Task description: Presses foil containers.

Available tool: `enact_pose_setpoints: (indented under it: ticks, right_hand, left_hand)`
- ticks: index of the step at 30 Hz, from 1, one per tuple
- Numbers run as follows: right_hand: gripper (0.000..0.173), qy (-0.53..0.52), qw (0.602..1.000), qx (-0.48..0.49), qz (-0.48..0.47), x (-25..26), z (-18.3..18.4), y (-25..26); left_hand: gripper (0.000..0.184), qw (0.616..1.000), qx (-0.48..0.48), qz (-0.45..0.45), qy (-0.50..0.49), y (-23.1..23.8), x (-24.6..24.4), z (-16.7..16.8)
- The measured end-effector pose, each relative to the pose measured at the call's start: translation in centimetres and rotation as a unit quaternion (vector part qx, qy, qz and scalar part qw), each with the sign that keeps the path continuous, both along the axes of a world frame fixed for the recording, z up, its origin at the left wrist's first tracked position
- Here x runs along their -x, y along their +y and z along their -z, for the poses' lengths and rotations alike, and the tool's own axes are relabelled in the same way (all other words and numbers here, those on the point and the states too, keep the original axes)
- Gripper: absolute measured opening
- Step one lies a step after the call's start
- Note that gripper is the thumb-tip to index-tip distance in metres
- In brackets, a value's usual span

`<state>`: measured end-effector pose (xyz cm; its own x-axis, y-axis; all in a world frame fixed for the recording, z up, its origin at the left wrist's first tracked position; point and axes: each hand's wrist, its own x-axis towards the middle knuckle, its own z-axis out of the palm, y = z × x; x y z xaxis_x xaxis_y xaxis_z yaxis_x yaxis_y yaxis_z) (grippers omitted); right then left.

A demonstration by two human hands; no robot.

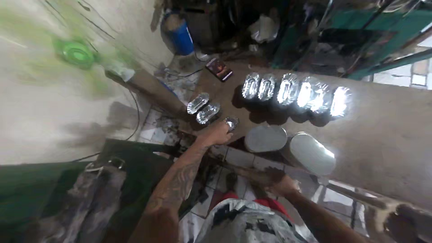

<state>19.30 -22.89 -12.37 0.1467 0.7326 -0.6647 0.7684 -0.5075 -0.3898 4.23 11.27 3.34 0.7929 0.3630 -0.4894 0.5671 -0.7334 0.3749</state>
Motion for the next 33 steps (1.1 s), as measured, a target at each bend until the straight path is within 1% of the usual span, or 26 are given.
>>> enact_pose_setpoints:
  ticks: [1, 3, 5, 7, 9, 10, 11, 13, 14, 15, 16, 17, 18, 19, 20, 21, 23, 24, 25, 26, 28, 29, 30, 31, 32, 33]
  right_hand:
    - [0.095, 0.007, 1.0, 0.008, 0.009, 0.1, -0.3, 0.2]
    - [0.101, 0.018, 0.997, 0.046, 0.057, 0.3, 0.5, -0.3]
    - [0.103, 0.018, 0.995, 0.056, 0.078, -0.5, 1.4, 0.0]
    - [0.103, 0.034, 0.995, 0.048, 0.077, -0.1, 0.6, -0.3]
    - [0.102, 0.029, 0.997, 0.016, 0.065, 0.1, -0.4, 0.1]
    - [0.098, 0.025, 0.997, 0.006, 0.068, 0.3, -0.9, 0.3]
    - [0.089, 0.03, 0.996, 0.005, 0.083, 0.5, -1.6, 0.6]
    - [0.061, 0.079, 0.986, 0.005, 0.149, 1.6, -4.1, 0.4]
    - [0.054, 0.112, 0.978, -0.002, 0.176, 1.8, -6.4, 0.4]
    - [0.05, 0.149, 0.966, -0.033, 0.208, 1.7, -9.3, 0.5]
    - [0.048, 0.173, 0.95, -0.089, 0.245, 1.6, -12.6, 0.5]
    - [0.047, 0.154, 0.935, -0.168, 0.27, 1.6, -15.4, 0.4]
    - [0.044, 0.088, 0.924, -0.252, 0.273, 1.3, -17.5, 0.4]
    - [0.044, -0.013, 0.91, -0.329, 0.252, 0.4, -18.7, 0.7]
    - [0.046, -0.11, 0.898, -0.368, 0.214, -1.1, -19.2, 1.2]
    - [0.053, -0.173, 0.902, -0.357, 0.171, -2.9, -19.2, 1.8]
    - [0.067, -0.226, 0.929, -0.282, 0.075, -5.6, -17.9, 2.6]
    - [0.063, -0.217, 0.939, -0.263, 0.049, -6.5, -16.8, 2.9]
    - [0.051, -0.192, 0.937, -0.29, 0.038, -7.1, -15.8, 2.9]
    - [0.042, -0.164, 0.932, -0.321, 0.038, -7.4, -15.2, 2.6]
    - [0.038, -0.08, 0.93, -0.353, 0.067, -8.1, -15.9, 2.3]
    - [0.038, -0.034, 0.93, -0.356, 0.082, -8.5, -16.4, 2.2]
    - [0.038, 0.002, 0.93, -0.358, 0.088, -8.8, -16.7, 2.0]
    - [0.039, 0.025, 0.928, -0.362, 0.089, -9.1, -16.7, 1.9]
    - [0.039, 0.041, 0.926, -0.365, 0.086, -9.6, -16.7, 2.0]
    - [0.039, 0.055, 0.925, -0.366, 0.085, -10.0, -16.7, 2.0]
  left_hand:
    - [0.036, 1.0, -0.007, 0.028, 0.003, 1.2, -1.0, 0.5]
    - [0.037, 0.998, 0.002, 0.056, 0.007, 2.4, -1.4, 2.0]
    - [0.048, 0.999, 0.011, 0.052, 0.012, 3.7, -1.9, 3.1]
    - [0.058, 0.999, 0.026, 0.027, 0.023, 3.5, -1.7, 4.2]
    - [0.05, 0.999, 0.032, 0.025, -0.004, 3.4, -2.2, 4.7]
    - [0.046, 0.998, 0.033, 0.037, -0.027, 3.5, -2.5, 5.0]
    - [0.042, 0.997, 0.036, 0.05, -0.05, 3.7, -2.9, 5.3]
    - [0.034, 0.993, 0.06, 0.071, -0.074, 4.0, -3.1, 5.8]
    - [0.035, 0.992, 0.081, 0.065, -0.074, 4.1, -3.1, 5.7]
    - [0.037, 0.99, 0.107, 0.05, -0.078, 4.2, -3.0, 5.5]
    - [0.04, 0.987, 0.134, 0.032, -0.082, 4.3, -2.6, 5.3]
    - [0.044, 0.984, 0.157, 0.015, -0.088, 4.4, -1.8, 5.4]
    - [0.046, 0.981, 0.169, 0.006, -0.094, 4.4, -1.1, 5.4]
    - [0.047, 0.981, 0.167, 0.0, -0.094, 4.4, -0.7, 5.3]
    - [0.051, 0.985, 0.15, -0.007, -0.086, 4.4, -0.7, 5.1]
    - [0.061, 0.989, 0.131, -0.013, -0.07, 4.5, -1.0, 4.8]
    - [0.083, 0.995, 0.086, -0.021, -0.046, 4.1, -1.4, 4.5]
    - [0.088, 0.996, 0.07, -0.032, -0.05, 3.8, -1.6, 3.9]
    - [0.088, 0.995, 0.058, -0.047, -0.069, 3.3, -1.6, 2.9]
    - [0.084, 0.991, 0.053, -0.066, -0.104, 2.2, -1.5, 1.4]
    - [0.067, 0.978, 0.066, -0.099, -0.171, -2.2, -2.5, -3.1]
    - [0.059, 0.976, 0.075, -0.097, -0.18, -5.2, -3.8, -5.0]
    - [0.056, 0.982, 0.074, -0.07, -0.16, -8.0, -5.5, -5.9]
    - [0.055, 0.991, 0.07, -0.02, -0.115, -10.1, -7.2, -6.2]
    - [0.053, 0.995, 0.073, 0.032, -0.057, -11.3, -9.0, -5.9]
    - [0.049, 0.994, 0.081, 0.075, -0.017, -11.6, -10.4, -4.7]
